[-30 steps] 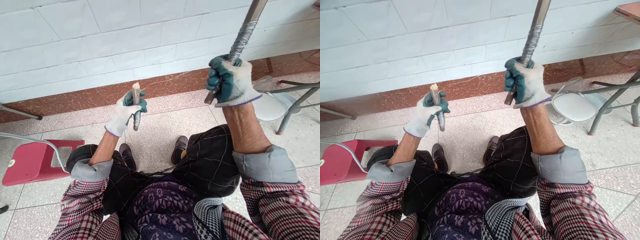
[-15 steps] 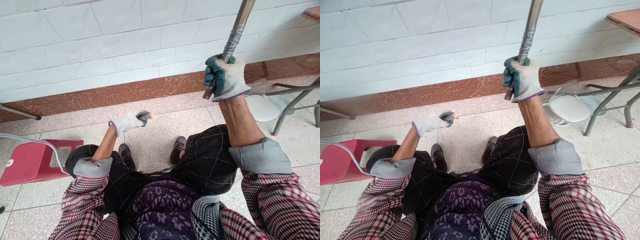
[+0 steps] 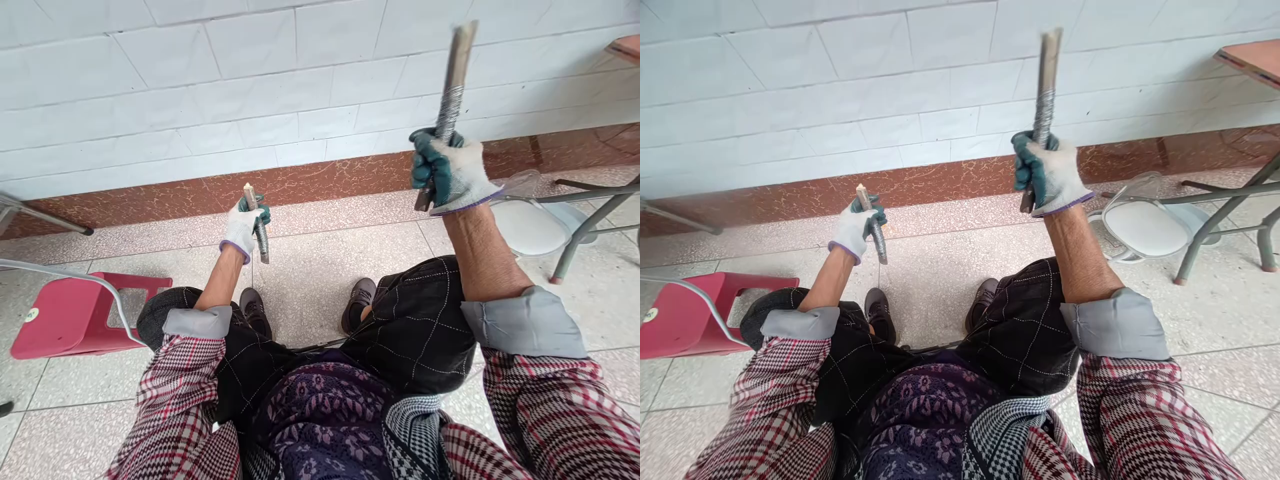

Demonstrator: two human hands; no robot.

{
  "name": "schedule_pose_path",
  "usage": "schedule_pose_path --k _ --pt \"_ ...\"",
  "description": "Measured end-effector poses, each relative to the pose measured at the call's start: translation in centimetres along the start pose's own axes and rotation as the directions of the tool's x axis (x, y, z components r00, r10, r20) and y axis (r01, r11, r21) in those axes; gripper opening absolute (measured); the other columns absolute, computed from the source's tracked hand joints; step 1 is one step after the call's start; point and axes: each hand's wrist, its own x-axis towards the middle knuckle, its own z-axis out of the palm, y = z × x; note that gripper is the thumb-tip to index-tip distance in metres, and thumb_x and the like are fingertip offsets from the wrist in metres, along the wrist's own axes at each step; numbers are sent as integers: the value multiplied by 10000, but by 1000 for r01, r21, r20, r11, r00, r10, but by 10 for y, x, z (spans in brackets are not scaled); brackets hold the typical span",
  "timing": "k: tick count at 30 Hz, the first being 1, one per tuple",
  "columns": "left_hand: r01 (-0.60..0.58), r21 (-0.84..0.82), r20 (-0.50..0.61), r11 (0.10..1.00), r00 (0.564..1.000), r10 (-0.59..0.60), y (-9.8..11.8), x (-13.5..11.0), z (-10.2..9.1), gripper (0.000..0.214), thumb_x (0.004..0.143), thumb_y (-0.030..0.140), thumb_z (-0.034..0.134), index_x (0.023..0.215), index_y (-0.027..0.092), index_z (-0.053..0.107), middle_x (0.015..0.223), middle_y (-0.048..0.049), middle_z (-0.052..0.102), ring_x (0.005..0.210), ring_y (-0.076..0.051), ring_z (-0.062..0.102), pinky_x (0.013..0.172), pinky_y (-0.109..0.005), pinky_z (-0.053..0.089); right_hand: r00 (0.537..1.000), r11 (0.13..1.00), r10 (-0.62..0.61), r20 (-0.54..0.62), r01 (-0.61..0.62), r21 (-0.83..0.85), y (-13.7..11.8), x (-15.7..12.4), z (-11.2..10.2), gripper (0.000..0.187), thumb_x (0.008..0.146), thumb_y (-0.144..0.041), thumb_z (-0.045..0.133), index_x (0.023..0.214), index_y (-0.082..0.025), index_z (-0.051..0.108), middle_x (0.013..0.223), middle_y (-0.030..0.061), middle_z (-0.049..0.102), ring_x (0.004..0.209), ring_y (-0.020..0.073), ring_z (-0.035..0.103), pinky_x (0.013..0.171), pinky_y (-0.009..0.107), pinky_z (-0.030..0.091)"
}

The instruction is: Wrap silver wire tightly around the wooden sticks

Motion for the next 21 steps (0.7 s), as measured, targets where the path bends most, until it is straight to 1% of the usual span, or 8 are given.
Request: schedule_pose_path --k 4,7,9,10,12,15,18,21 --pt "24 75 -120 997 993 -15 -32 15 -8 296 704 -25 659 931 165 659 719 8 629 599 -120 551 611 -275 483 998 994 -63 -15 64 87 -7 3 -3 67 831 -201 676 868 -231 629 592 -57 465 464 98 305 482 340 211" --pt "-14 236 -152 972 987 51 -55 23 -15 390 673 -43 723 1003 161 681 858 -22 674 698 -127 595 644 -255 482 990 996 -78 117 73 42 -9 -1 6 151 808 -305 754 872 -257 627 651 -32 482 506 117 331 460 330 231" --pt "-88 355 -128 931 982 141 -60 27 -14 520 650 -57 744 1117 168 700 1034 -66 713 859 -168 662 745 -271 525 965 996 -59 257 75 -53 -7 -5 22 199 800 -327 799 866 -258 624 696 -16 510 530 122 375 442 317 285" --pt "-139 394 -95 908 977 190 -58 28 -11 564 651 -62 742 1162 172 705 1126 -89 720 964 -193 681 816 -286 539 943 990 -39 331 81 -114 -4 -7 32 202 799 -312 806 861 -255 622 705 -12 522 536 123 395 431 308 309" --pt "-252 404 29 880 964 263 -45 26 3 572 680 -74 714 1197 170 713 1283 -125 709 1177 -231 664 979 -315 528 865 959 32 502 116 -260 2 -11 53 169 809 -260 791 886 -240 642 713 -5 555 544 125 439 417 294 366" --pt "-287 214 288 934 932 221 -11 13 35 548 719 -98 614 1196 160 700 1294 -142 726 1241 -247 666 1038 -361 531 757 878 128 641 214 -428 13 -15 82 157 815 -256 782 891 -223 648 673 -9 580 522 124 479 402 283 395" --pt "-272 133 454 953 871 185 19 -8 61 437 723 -35 702 1108 171 708 1227 -122 763 1152 -284 704 975 -405 576 700 823 145 700 307 -477 18 -14 96 160 828 -291 784 855 -212 648 645 -16 580 514 116 493 415 271 397" --pt "-147 51 621 988 780 84 36 -24 71 430 717 73 787 1125 180 704 1179 -118 771 1089 -296 729 898 -411 612 649 845 139 748 317 -431 13 -9 97 158 838 -319 782 921 -210 705 676 -11 612 557 122 503 458 272 397"
